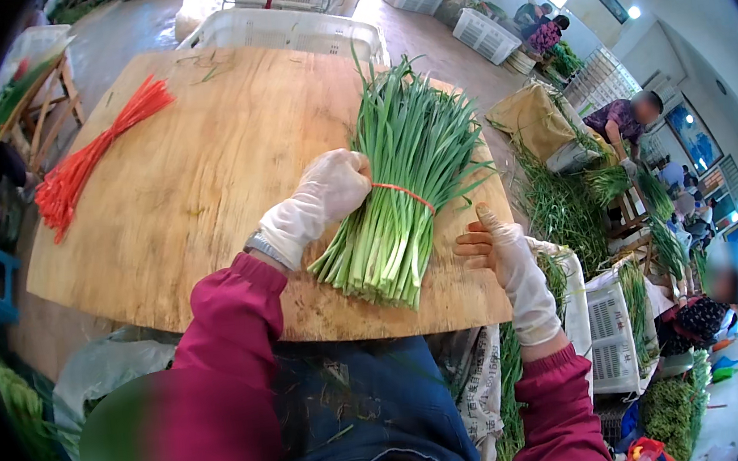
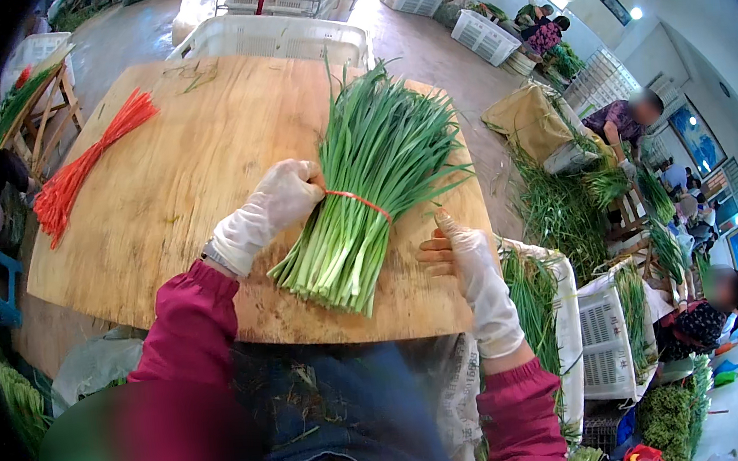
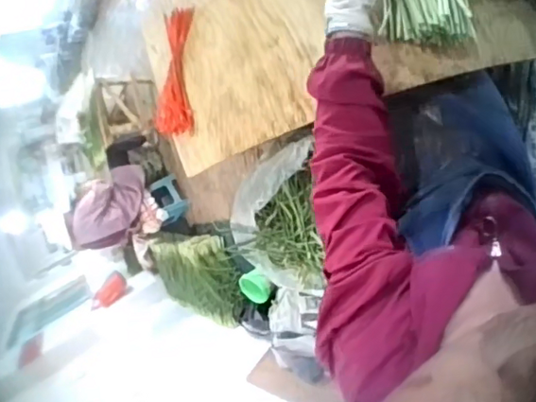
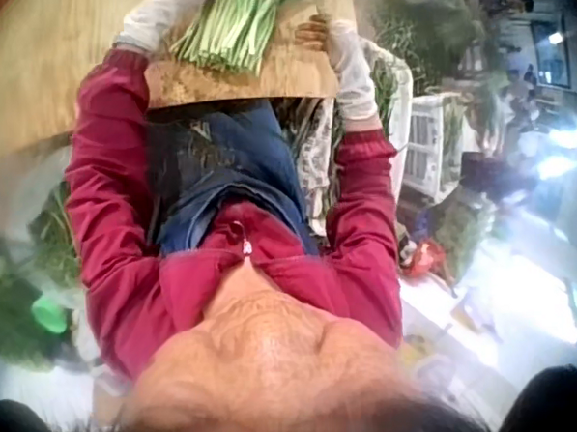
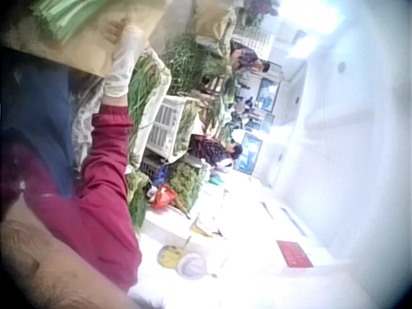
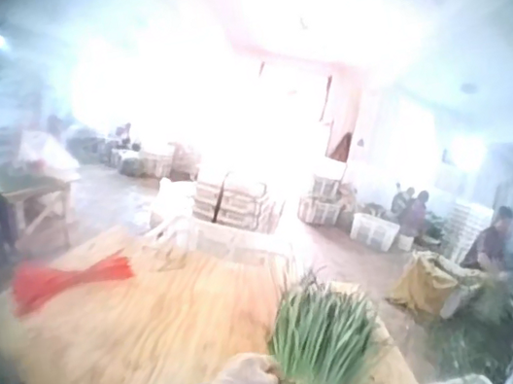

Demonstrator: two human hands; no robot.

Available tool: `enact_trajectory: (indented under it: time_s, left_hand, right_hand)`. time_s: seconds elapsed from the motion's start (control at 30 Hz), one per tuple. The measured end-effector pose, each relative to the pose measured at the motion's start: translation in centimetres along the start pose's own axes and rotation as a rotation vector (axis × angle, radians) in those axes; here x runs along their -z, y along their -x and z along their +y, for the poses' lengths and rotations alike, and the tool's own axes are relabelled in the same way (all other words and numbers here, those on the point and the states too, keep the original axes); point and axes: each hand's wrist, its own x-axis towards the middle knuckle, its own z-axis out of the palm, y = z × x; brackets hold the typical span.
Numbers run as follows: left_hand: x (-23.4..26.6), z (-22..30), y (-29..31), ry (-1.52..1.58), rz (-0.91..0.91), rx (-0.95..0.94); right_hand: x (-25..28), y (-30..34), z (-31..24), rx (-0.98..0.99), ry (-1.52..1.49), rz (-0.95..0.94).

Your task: The person removes yellowed leaves from green onions by hand, bunches the stalks on a wooden table, wraps red plastic ties around them, and places the completed bundles into white plastic crates.

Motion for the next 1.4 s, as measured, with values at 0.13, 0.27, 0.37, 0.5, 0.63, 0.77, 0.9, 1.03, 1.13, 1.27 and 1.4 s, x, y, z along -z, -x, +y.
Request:
enact_trajectory:
  time_s: [0.13, 0.27, 0.37, 0.5, 0.63, 0.77, 0.9, 1.03, 1.13, 1.27, 1.4]
  left_hand:
    - [1.8, -0.7, -1.1, 0.211, -0.214, 0.030]
    - [2.6, -1.3, -2.1, 0.446, -0.429, 0.119]
    - [2.1, -2.1, -3.0, 0.590, -0.559, 0.137]
    - [2.1, -0.7, -2.6, 0.645, -0.518, 0.123]
    - [2.8, 2.7, -1.2, 0.422, -0.468, -0.040]
    - [5.7, 8.0, 0.7, -0.097, -0.322, -0.373]
    - [5.7, 10.4, 1.1, -0.368, 0.000, -0.745]
    - [4.8, 10.2, 1.5, -0.595, 0.083, -0.833]
    - [2.3, 5.8, 2.0, -0.816, 0.134, -0.914]
    - [1.2, 4.5, 1.0, -0.923, 0.085, -0.861]
    - [2.9, 7.6, 1.1, -0.798, 0.043, -0.767]
  right_hand:
    - [-2.4, -3.6, -2.1, -0.081, -0.075, -0.086]
    - [-4.6, -8.7, -3.6, 0.099, -0.209, -0.135]
    - [-6.9, -10.3, -4.2, 0.155, -0.317, -0.141]
    - [-8.4, -9.9, -5.2, 0.039, -0.243, -0.143]
    - [-7.0, -7.0, -8.1, 0.283, -0.332, -0.130]
    - [-6.8, -0.4, -13.3, 0.724, -0.276, -0.014]
    - [-5.1, 2.4, -15.9, 1.059, -0.223, 0.024]
    - [-5.4, 2.3, -14.6, 1.181, -0.399, 0.064]
    - [-7.7, -0.5, -10.0, 1.165, -0.446, 0.216]
    - [-7.6, -0.8, -9.9, 1.182, -0.509, 0.082]
    - [-6.5, -0.8, -11.4, 1.239, -0.463, 0.117]
